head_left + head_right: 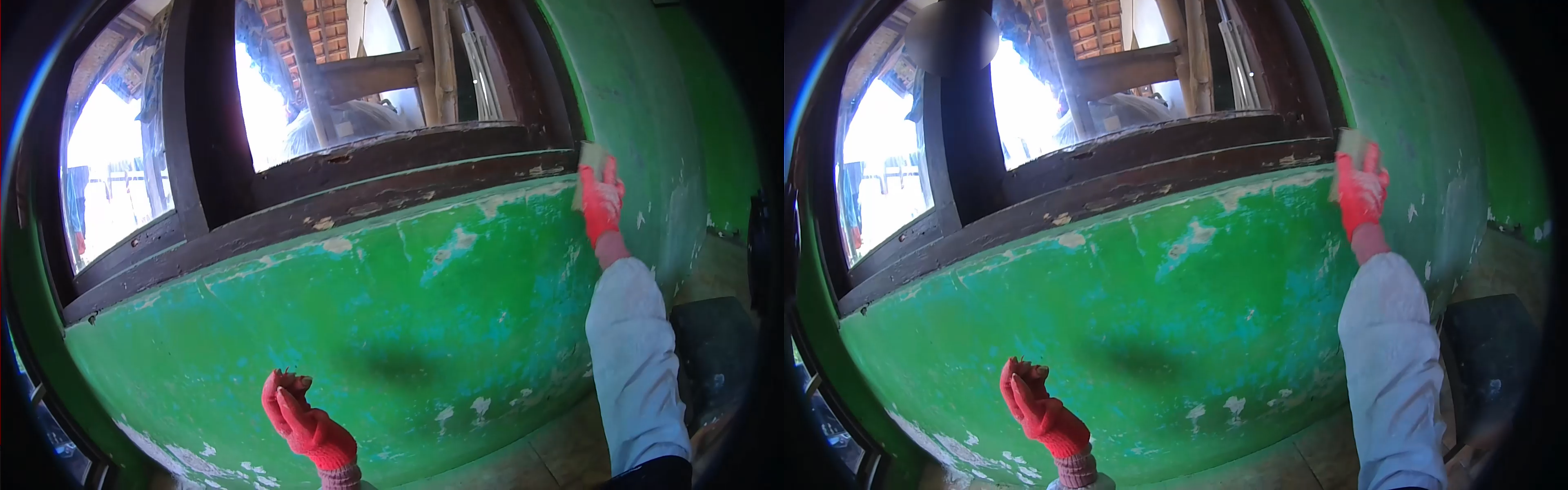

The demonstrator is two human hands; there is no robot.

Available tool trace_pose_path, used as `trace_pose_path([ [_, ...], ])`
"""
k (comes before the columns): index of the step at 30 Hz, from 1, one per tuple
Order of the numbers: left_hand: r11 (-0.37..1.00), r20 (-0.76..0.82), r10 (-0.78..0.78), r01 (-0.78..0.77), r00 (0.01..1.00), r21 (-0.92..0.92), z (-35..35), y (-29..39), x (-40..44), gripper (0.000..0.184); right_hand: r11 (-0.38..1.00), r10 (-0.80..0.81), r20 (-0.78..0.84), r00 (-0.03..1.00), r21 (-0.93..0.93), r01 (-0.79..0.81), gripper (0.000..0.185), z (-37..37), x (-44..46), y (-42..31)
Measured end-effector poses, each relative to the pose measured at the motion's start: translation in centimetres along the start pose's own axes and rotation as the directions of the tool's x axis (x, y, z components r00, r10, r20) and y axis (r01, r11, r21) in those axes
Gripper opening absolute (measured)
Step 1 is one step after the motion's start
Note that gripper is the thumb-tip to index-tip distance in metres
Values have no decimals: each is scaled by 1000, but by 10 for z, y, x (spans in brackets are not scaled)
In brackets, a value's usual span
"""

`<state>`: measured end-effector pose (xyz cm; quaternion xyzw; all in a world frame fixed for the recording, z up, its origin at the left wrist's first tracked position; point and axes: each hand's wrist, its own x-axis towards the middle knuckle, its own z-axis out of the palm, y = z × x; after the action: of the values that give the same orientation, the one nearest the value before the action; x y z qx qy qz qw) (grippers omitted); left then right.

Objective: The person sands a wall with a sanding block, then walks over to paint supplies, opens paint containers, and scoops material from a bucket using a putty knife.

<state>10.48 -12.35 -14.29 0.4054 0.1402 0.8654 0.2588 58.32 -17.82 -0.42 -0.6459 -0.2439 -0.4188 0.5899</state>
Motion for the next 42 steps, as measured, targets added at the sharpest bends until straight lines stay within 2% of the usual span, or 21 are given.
trace_pose_path([
  [1, 1000, 5, 28, -28, 1000, -6, -3, 1, 2, 30, 942, 275, 50, 960, 185, -280, 77, -6, 5, 0],
  [3, 999, -28, 42, -42, 999, -12, -5, 7, 7, 30, 784, 491, 157, 857, 349, -513, 78, 1, 6, -13],
  [5, 997, -78, 31, -37, 996, -71, -7, 11, 17, 30, 841, 509, 65, 858, 175, -512, 81, -9, -19, -61],
  [6, 996, -90, 40, -46, 995, -71, -8, 13, 20, 30, 977, 195, -33, 980, 97, -191, 74, 8, -34, -64],
  [7, 994, -97, 49, -58, 994, -94, -8, 15, 22, 31, 998, 23, -59, 998, 55, -20, 76, 4, -56, -99],
  [11, 995, -44, 59, -62, 997, -76, -17, 25, 16, 37, 788, -609, -31, 793, 90, 609, 83, -12, -137, -208],
  [12, 994, -43, 60, -63, 997, -85, -18, 26, 15, 37, 733, -671, 36, 741, 182, 655, 86, -15, -155, -226],
  [13, 996, -36, 74, -75, 997, -46, -18, 27, 16, 37, 574, -814, 35, 580, 207, 792, 84, -23, -168, -238],
  [16, 986, -85, 21, -34, 996, -164, -28, 36, 27, 39, 528, -846, 46, 531, 209, 823, 84, -23, -167, -230],
  [18, 989, -114, 56, -71, 992, -132, -42, 41, 39, 40, 781, -623, 88, 777, 130, 611, 76, -28, -152, -213],
  [21, 985, -209, 146, -161, 967, -56, -66, 43, 58, 39, 978, -204, -13, 979, 50, 205, 73, -1, -123, -174],
  [24, 981, -350, 146, -181, 925, -70, -76, 45, 72, 40, 973, -231, 43, 972, -19, 232, 74, -11, -140, -237],
  [26, 974, -320, 171, -210, 932, -91, -82, 44, 70, 44, 816, -575, -1, 818, 77, 573, 67, -21, -181, -310],
  [28, 975, -304, 171, -205, 937, -85, -81, 43, 67, 43, 652, -755, 65, 653, 184, 736, 65, -26, -226, -376],
  [30, 976, -223, 139, -172, 965, -137, -79, 47, 66, 43, 405, -888, -85, 451, 319, 857, 72, -14, -265, -406],
  [33, 970, -212, 193, -219, 958, -103, -86, 57, 70, 42, 336, -927, -35, 373, 362, 870, 72, -19, -261, -405],
  [35, 959, -243, 191, -234, 951, -161, -93, 65, 76, 42, 439, -889, -27, 457, 233, 868, 69, -24, -233, -365],
  [36, 962, -272, 203, -244, 941, -126, -96, 71, 79, 44, 565, -824, 82, 560, 173, 807, 67, -30, -215, -341],
  [39, 960, -342, 215, -262, 915, -98, -106, 73, 90, 48, 869, -494, 57, 867, 62, 491, 72, -11, -167, -241],
  [40, 962, -356, 214, -260, 910, -87, -108, 73, 91, 50, 866, -500, 54, 864, 55, 498, 72, -19, -164, -253],
  [42, 969, -349, 204, -239, 915, -57, -109, 74, 92, 51, 984, 50, 214, 975, -179, -12, 76, -41, -160, -278],
])
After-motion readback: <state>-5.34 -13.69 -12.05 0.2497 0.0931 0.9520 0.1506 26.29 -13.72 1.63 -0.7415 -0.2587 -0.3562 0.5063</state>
